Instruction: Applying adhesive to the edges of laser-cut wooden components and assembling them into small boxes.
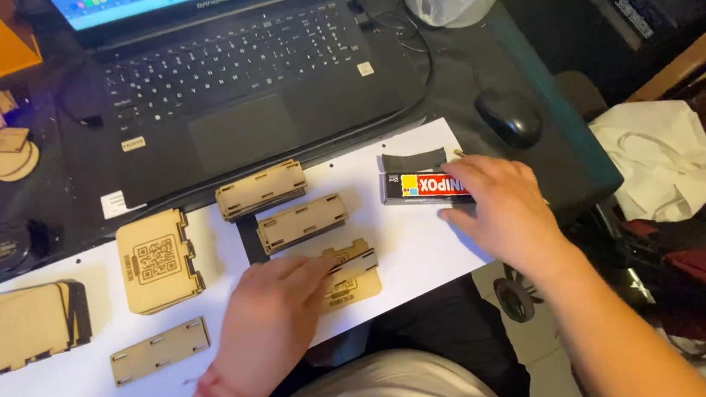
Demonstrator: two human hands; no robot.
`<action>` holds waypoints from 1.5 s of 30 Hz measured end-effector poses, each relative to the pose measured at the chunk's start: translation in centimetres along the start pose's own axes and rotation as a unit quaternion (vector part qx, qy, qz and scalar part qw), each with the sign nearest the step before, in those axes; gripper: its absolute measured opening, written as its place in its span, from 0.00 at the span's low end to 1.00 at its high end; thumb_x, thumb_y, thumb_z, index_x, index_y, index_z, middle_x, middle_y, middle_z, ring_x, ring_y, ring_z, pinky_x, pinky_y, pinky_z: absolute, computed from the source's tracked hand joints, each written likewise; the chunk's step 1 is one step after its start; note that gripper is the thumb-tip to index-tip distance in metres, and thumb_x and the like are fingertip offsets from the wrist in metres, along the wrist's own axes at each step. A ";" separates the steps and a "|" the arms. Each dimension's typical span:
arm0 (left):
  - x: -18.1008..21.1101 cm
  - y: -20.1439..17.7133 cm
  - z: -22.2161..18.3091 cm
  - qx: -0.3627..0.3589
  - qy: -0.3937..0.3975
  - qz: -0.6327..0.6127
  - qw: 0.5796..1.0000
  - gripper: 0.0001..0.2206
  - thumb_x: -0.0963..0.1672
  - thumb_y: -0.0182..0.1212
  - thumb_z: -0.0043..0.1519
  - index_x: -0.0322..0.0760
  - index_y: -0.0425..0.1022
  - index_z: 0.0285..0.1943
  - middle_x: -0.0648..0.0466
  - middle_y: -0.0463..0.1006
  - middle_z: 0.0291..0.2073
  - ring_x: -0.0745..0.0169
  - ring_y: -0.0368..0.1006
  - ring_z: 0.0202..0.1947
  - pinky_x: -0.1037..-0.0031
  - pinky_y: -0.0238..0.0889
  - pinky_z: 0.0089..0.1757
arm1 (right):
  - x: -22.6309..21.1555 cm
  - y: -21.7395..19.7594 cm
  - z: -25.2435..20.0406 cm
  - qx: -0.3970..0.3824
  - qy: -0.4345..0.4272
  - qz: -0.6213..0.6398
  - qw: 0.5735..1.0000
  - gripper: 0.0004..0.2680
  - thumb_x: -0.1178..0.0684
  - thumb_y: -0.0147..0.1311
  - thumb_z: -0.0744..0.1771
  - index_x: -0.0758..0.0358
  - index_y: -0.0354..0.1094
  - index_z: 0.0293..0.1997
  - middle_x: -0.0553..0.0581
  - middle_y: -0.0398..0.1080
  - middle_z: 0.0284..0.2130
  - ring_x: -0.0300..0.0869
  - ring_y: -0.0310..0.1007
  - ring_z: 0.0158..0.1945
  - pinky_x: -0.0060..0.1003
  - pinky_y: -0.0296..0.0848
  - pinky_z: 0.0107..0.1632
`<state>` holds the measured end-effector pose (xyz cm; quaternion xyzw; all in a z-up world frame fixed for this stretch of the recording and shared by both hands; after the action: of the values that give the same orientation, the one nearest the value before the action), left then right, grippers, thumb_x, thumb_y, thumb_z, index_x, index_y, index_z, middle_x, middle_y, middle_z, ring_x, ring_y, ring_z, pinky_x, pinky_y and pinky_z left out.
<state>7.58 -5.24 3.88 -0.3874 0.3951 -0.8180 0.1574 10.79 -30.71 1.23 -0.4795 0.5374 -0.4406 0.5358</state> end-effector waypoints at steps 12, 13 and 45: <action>5.9 -1.5 2.9 0.021 0.120 0.009 0.993 0.20 0.49 0.59 0.64 0.37 0.67 0.63 0.52 0.74 0.54 0.53 0.72 0.51 0.64 0.62 0.49 | -2.8 -2.1 -4.6 -0.042 -0.133 0.452 0.881 0.17 0.46 0.51 0.66 0.61 0.69 0.58 0.57 0.73 0.53 0.43 0.72 0.57 0.38 0.66 0.60; 5.6 -1.4 2.7 0.025 0.119 0.013 0.992 0.20 0.49 0.59 0.64 0.37 0.67 0.63 0.52 0.74 0.54 0.53 0.72 0.51 0.64 0.62 0.49 | -3.1 -1.8 -4.7 -0.042 -0.139 0.450 0.881 0.17 0.46 0.51 0.66 0.61 0.69 0.58 0.57 0.73 0.53 0.43 0.72 0.57 0.38 0.66 0.60; -3.5 8.8 -10.2 0.089 -0.373 -0.693 0.611 0.20 0.45 0.49 0.63 0.18 0.73 0.54 0.36 0.66 0.10 0.52 0.62 0.09 0.74 0.48 0.19 | 11.0 -13.0 1.6 0.319 0.087 0.646 0.688 0.10 0.54 0.45 0.68 0.55 0.63 0.55 0.58 0.66 0.30 0.42 0.69 0.25 0.31 0.66 0.22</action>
<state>1.70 -3.51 -8.61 -0.8011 -0.1583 -0.4996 -0.2889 13.33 -43.44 12.28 0.2264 0.5857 -0.1704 0.7593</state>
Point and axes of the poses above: each hand's wrist, its own z-axis towards the middle knuckle, its own y-axis out of the palm, x = y × z, the point moved 10 cm from there along z, towards the middle knuckle
